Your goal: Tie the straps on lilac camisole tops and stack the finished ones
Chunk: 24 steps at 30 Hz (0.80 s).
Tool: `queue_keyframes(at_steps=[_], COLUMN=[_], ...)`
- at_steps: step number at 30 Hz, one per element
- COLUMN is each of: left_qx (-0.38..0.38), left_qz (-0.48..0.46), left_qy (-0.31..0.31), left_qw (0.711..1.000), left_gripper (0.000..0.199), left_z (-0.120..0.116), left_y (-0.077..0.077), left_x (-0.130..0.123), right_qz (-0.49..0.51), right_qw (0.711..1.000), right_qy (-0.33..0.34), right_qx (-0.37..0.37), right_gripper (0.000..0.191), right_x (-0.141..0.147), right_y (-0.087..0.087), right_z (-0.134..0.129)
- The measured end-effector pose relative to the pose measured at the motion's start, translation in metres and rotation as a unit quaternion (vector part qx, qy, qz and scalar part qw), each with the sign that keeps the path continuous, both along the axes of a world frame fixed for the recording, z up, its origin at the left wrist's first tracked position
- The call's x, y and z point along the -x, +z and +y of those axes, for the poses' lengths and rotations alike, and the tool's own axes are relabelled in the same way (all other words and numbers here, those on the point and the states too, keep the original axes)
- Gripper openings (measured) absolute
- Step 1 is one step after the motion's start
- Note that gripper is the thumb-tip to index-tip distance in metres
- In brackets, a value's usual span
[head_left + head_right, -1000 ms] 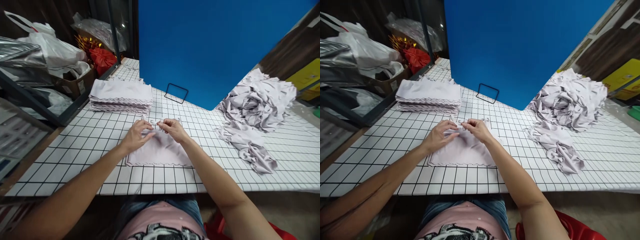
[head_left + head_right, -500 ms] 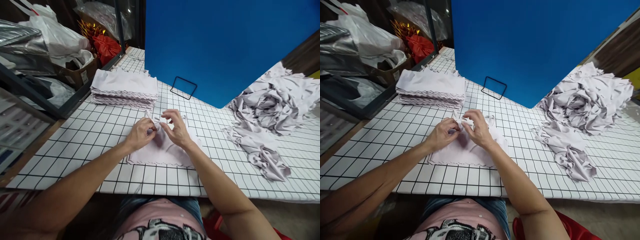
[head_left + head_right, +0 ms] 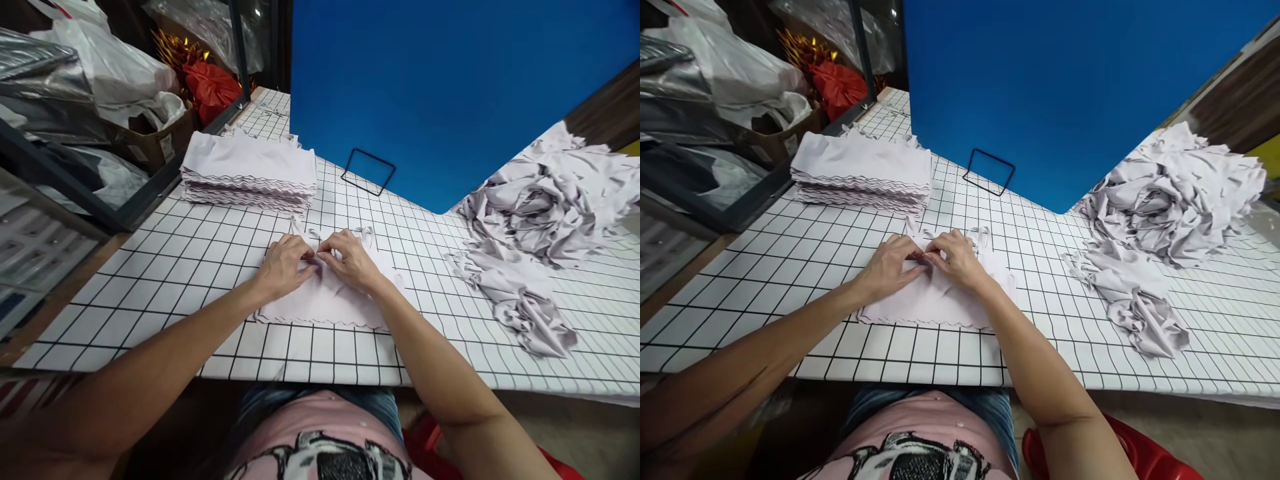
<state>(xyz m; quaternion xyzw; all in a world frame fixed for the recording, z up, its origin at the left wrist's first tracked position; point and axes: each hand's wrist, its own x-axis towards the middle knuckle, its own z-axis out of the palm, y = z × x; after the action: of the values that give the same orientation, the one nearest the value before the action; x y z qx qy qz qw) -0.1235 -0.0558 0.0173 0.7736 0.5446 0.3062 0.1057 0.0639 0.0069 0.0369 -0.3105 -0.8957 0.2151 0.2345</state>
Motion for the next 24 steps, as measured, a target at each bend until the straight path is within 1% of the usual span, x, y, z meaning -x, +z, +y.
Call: queue_keyframes(at_steps=[2, 7, 10, 13, 15, 19, 24], left_qx=[0.019, 0.049, 0.054, 0.057, 0.059, 0.076, 0.070], left_qz=[0.025, 0.001, -0.009, -0.008, -0.010, -0.022, -0.030], left_qy=[0.013, 0.025, 0.018, 0.016, 0.013, 0.020, 0.022], left_qw=[0.999, 0.998, 0.998, 0.998, 0.998, 0.997, 0.997], left_gripper=[0.017, 0.012, 0.012, 0.009, 0.008, 0.011, 0.013], left_z=[0.0001, 0.0012, 0.0019, 0.0017, 0.0011, 0.0001, 0.0000], left_y=[-0.0049, -0.0092, -0.0101, -0.0104, -0.0094, -0.0057, -0.0047], left_x=[-0.0019, -0.0041, -0.0042, -0.0042, -0.0043, -0.0052, -0.0061], right_qz=[0.032, 0.071, 0.076, 0.080, 0.082, 0.076, 0.066], right_qw=[0.998, 0.980, 0.969, 0.960, 0.961, 0.975, 0.981], right_qy=[-0.009, -0.015, -0.003, 0.005, 0.005, 0.006, 0.018], right_qx=[0.048, 0.183, 0.236, 0.270, 0.264, 0.209, 0.184], right_gripper=[0.012, 0.015, 0.018, 0.020, 0.020, 0.013, 0.010], right_x=[-0.0010, -0.0015, -0.0028, -0.0047, -0.0052, -0.0036, -0.0021], right_y=[-0.0025, -0.0080, -0.0085, -0.0081, -0.0077, -0.0068, -0.0048], right_z=[0.0004, -0.0018, -0.0036, -0.0049, -0.0056, -0.0064, -0.0067])
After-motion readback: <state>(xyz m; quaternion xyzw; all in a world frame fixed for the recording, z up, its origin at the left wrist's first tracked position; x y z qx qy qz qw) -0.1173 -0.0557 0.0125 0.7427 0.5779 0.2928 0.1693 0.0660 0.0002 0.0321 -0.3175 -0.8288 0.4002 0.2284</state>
